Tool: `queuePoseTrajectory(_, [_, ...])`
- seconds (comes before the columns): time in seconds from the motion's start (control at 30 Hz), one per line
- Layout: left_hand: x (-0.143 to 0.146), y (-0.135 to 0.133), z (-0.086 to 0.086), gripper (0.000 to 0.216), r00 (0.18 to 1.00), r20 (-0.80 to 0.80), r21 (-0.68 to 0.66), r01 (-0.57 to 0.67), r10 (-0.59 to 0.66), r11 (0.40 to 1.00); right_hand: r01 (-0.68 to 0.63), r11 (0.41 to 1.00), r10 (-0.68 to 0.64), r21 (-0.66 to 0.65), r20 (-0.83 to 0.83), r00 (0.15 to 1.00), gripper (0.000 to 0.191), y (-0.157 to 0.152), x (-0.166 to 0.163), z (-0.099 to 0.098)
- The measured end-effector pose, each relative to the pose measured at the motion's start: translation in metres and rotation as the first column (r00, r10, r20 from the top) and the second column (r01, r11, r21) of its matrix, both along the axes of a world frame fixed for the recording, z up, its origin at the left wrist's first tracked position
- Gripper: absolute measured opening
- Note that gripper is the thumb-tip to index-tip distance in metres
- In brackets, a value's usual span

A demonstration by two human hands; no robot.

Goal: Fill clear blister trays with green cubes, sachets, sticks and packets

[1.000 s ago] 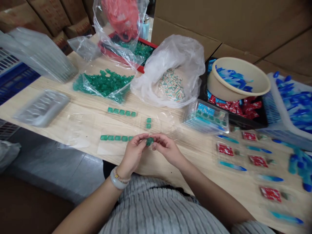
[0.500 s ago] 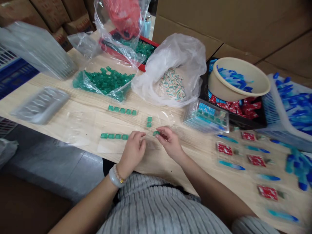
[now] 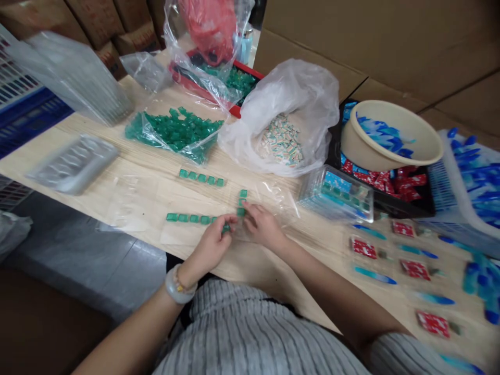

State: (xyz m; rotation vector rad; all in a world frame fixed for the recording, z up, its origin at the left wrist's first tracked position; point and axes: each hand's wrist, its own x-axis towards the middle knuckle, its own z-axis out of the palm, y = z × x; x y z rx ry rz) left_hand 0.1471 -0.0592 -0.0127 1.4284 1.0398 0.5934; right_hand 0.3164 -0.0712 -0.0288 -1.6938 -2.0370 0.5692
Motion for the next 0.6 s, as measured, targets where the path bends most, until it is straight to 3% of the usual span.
queuePoseTrajectory(0.13, [0.006,0.001,0.011,0.040,0.956,0.267,-0.307,-0.034,0.120,0.951,0.014,0.996,-0.005,0.091,-0.098,0.995,0.031,-0.019,-0.003,0.024])
queuePoseTrajectory(0.23, [0.015,-0.001,0.021,0.038,0.888,0.373,-0.577,-0.005,0.269,0.817,-0.057,0.990,0.080,0.128,-0.184,0.980,0.028,-0.030,-0.008,0.032])
queuePoseTrajectory(0.3, [0.019,-0.003,0.027,0.036,0.857,0.398,-0.675,0.032,0.328,0.737,-0.028,0.991,0.057,0.134,-0.220,0.974,0.026,-0.033,-0.011,0.033])
queuePoseTrajectory(0.47, [0.021,-0.006,0.032,0.034,0.831,0.412,-0.728,0.053,0.375,0.683,0.022,0.996,0.009,0.089,-0.340,0.940,0.017,-0.030,-0.009,0.035])
queuePoseTrajectory(0.6, [0.017,-0.005,0.027,0.030,0.871,0.380,-0.660,0.019,0.312,0.751,0.054,0.995,-0.019,0.089,-0.353,0.935,0.010,-0.029,-0.006,0.037])
